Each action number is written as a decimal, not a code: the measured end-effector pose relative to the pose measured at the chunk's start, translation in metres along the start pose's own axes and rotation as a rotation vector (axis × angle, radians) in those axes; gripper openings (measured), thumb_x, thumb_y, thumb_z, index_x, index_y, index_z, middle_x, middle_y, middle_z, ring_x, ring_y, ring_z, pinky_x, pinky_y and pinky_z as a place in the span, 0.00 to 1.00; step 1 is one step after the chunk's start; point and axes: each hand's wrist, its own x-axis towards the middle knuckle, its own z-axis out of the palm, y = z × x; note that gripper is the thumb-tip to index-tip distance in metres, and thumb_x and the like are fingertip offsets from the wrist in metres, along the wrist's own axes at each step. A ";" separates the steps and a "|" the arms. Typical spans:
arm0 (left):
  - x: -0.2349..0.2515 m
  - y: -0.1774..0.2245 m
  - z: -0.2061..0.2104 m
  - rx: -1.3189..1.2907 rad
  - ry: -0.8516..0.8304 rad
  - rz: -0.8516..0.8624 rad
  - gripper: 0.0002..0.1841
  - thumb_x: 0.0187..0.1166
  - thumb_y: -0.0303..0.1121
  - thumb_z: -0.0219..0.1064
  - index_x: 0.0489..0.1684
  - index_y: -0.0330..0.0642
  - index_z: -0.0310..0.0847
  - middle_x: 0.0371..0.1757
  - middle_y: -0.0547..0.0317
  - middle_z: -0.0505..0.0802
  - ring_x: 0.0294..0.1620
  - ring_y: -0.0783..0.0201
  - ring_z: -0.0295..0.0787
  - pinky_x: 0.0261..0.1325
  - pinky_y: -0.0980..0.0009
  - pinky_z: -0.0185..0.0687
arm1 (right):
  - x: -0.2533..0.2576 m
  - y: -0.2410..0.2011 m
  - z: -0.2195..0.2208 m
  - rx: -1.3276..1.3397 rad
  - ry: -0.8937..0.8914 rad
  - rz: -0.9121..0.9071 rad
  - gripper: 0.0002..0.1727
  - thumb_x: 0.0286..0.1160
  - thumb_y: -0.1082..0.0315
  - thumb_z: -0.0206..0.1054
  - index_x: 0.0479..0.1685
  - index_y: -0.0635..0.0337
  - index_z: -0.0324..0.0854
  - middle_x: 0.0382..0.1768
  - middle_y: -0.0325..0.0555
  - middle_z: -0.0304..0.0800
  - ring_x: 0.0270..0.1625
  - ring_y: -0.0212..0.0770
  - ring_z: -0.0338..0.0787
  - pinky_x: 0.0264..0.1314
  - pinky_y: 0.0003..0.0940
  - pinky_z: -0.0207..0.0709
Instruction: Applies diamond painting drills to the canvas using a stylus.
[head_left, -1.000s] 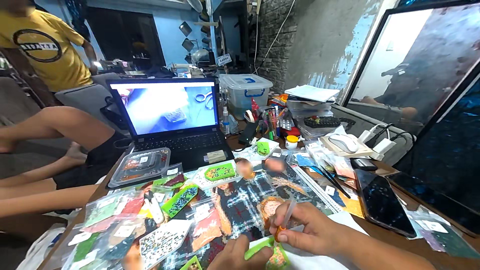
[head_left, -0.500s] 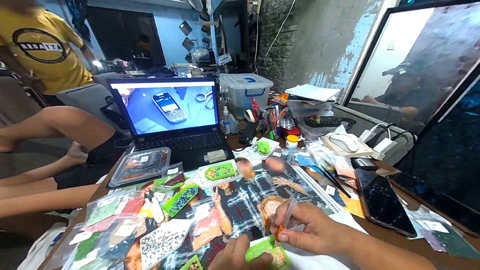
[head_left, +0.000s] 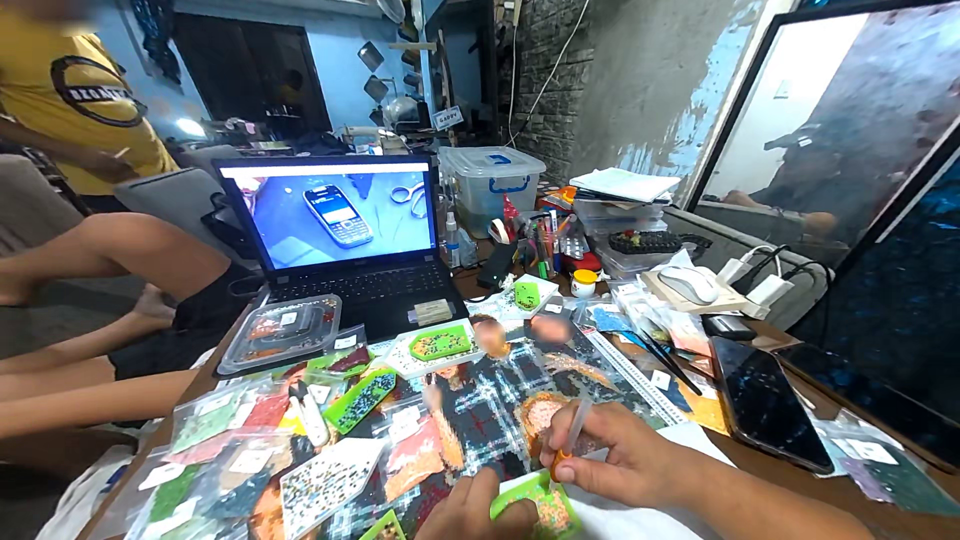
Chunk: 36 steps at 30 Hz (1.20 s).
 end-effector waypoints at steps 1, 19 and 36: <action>0.000 0.000 0.000 -0.001 -0.002 0.004 0.15 0.80 0.40 0.72 0.59 0.46 0.93 0.50 0.32 0.89 0.49 0.34 0.89 0.48 0.44 0.87 | 0.000 0.000 0.000 -0.001 -0.001 0.000 0.13 0.88 0.62 0.63 0.52 0.65 0.75 0.42 0.49 0.89 0.47 0.27 0.90 0.54 0.20 0.83; 0.000 -0.002 0.000 -0.008 -0.003 0.029 0.18 0.80 0.40 0.71 0.67 0.54 0.91 0.50 0.30 0.88 0.49 0.33 0.88 0.48 0.44 0.86 | 0.000 0.000 -0.001 -0.001 0.000 0.006 0.13 0.88 0.62 0.63 0.52 0.65 0.75 0.43 0.49 0.89 0.48 0.27 0.90 0.54 0.20 0.83; -0.001 -0.001 0.000 0.023 -0.004 0.058 0.16 0.84 0.41 0.66 0.65 0.54 0.92 0.51 0.29 0.88 0.48 0.32 0.88 0.48 0.43 0.85 | 0.000 -0.001 -0.001 -0.010 0.000 0.013 0.12 0.87 0.63 0.63 0.52 0.66 0.75 0.43 0.49 0.89 0.48 0.27 0.90 0.54 0.20 0.83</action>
